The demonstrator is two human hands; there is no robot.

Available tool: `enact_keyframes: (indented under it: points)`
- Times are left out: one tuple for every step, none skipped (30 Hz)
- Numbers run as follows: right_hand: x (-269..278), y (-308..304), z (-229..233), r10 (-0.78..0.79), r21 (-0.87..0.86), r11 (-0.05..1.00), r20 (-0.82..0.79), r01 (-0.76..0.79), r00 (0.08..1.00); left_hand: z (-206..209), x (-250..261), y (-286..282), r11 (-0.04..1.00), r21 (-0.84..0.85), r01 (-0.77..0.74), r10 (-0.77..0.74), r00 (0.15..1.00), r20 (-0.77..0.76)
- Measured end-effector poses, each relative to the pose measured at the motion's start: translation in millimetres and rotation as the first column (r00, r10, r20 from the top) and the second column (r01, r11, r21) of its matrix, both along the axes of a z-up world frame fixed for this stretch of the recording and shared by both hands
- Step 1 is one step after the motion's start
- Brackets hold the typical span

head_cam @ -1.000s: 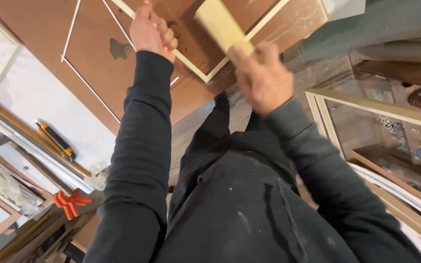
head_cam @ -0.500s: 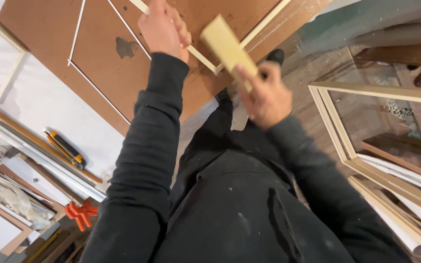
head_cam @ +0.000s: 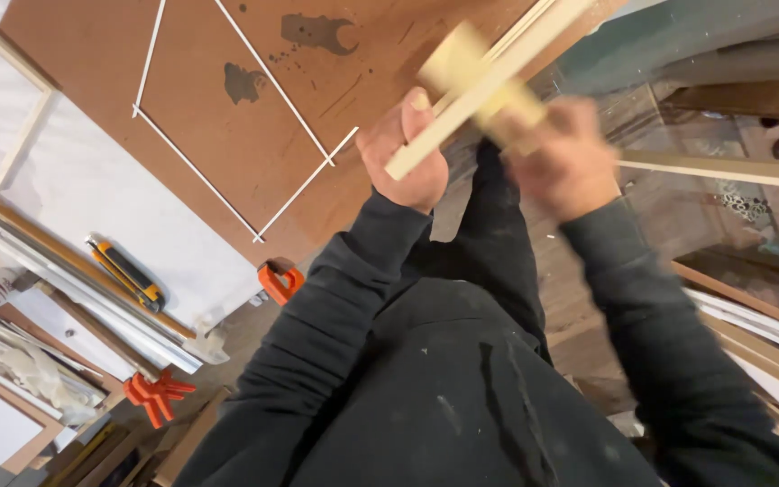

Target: The recorder is sanding the edges of a wooden frame using a sanding block.

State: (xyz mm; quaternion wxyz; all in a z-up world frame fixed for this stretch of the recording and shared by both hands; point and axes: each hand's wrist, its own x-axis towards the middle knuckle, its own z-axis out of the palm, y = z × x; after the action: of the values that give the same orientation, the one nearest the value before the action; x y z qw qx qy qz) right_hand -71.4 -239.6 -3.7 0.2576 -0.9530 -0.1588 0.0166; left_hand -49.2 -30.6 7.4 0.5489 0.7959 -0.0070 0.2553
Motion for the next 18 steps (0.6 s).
enact_keyframes:
  points:
    - [12.1, -20.2, -12.6, -0.049, -0.039, 0.998, 0.049, 0.05, 0.998, -1.0, -2.4, -1.1, 0.997, -0.073, 0.02, -0.026, 0.997, -0.079]
    - [20.8, -41.2, -24.7, -0.101, -0.077, 0.991, 0.095, 0.108, 0.99, -1.9, -6.8, -3.2, 0.988, -0.146, 0.042, -0.065, 0.985, -0.159]
    - [32.8, -27.5, -14.7, -0.102, -0.076, 0.991, 0.091, 0.109, 0.991, 0.3, -9.0, -3.1, 0.988, -0.145, 0.043, -0.066, 0.984, -0.163]
    - [47.1, -15.7, -4.5, -0.104, 0.003, 0.994, 0.168, 0.105, 0.98, 2.2, -8.0, -4.7, 0.986, -0.159, 0.054, -0.077, 0.987, -0.143]
    - [61.9, -4.4, 6.1, -0.112, 0.082, 0.992, 0.245, 0.095, 0.963, 4.4, -6.7, -6.7, 0.983, -0.173, 0.065, -0.087, 0.988, -0.124]
    - [47.9, 7.9, -3.1, -0.117, 0.076, 0.992, 0.241, 0.101, 0.964, 5.6, -6.7, -8.1, 0.982, -0.178, 0.07, -0.093, 0.987, -0.128]
    - [34.2, 20.8, -11.6, -0.119, 0.088, 0.991, 0.162, 0.106, 0.98, 7.6, -6.5, -8.9, 0.987, -0.155, 0.031, -0.047, 0.994, -0.102]
    - [28.0, 35.5, -20.8, -0.119, 0.103, 0.989, 0.098, 0.109, 0.988, 9.2, 0.3, -8.2, 0.992, -0.13, -0.007, 0.0, 0.998, -0.059]
    - [12.0, 37.8, -7.0, -0.124, 0.102, 0.988, 0.11, 0.113, 0.986, 2.0, 1.9, -5.6, 0.991, -0.132, -0.001, -0.005, 0.999, -0.047]
    - [-7.6, 40.6, 8.0, -0.081, 0.109, 0.991, 0.013, 0.079, 0.997, -3.8, -0.4, -2.8, 0.998, -0.064, -0.004, -0.001, 0.997, -0.079]
    - [-27.5, 43.8, 23.4, -0.036, 0.12, 0.992, -0.083, 0.045, 0.996, -9.1, -2.8, 0.3, 1.0, 0.004, -0.005, 0.005, 0.994, -0.111]
    - [-50.5, 27.8, 19.8, -0.036, 0.115, 0.992, -0.074, 0.045, 0.997, 10.2, -2.3, 5.4, 1.0, -0.001, -0.004, 0.004, 0.995, -0.103]
    - [-73.3, 11.5, 16.7, -0.094, 0.156, 0.982, -0.094, 0.108, 0.991, 30.2, -1.9, 10.5, 0.989, -0.099, 0.114, -0.131, 0.972, -0.193]
    - [-90.6, -2.8, 10.5, -0.145, 0.207, 0.964, -0.106, 0.165, 0.984, 50.5, 2.4, 17.6, 0.956, -0.193, 0.221, -0.266, 0.929, -0.256]
    - [-100.3, -16.5, 16.5, -0.142, 0.213, 0.964, -0.087, 0.158, 0.986, 64.5, 7.2, 28.9, 0.957, -0.186, 0.221, -0.263, 0.935, -0.239]
    - [-115.0, -30.4, 23.3, -0.207, 0.21, 0.951, -0.119, 0.229, 0.971, 78.6, 8.5, 39.4, 0.877, -0.274, 0.394, -0.438, 0.891, -0.122]
    - [-130.4, -45.5, 29.2, -0.271, 0.205, 0.932, -0.15, 0.298, 0.951, 92.3, 9.1, 48.7, 0.756, -0.341, 0.558, -0.592, 0.806, 0.006]
    - [-139.9, -55.0, 33.7, -0.277, 0.205, 0.931, -0.144, 0.303, 0.95, 109.6, 18.3, 64.6, 0.752, -0.34, 0.565, -0.597, 0.802, 0.012]
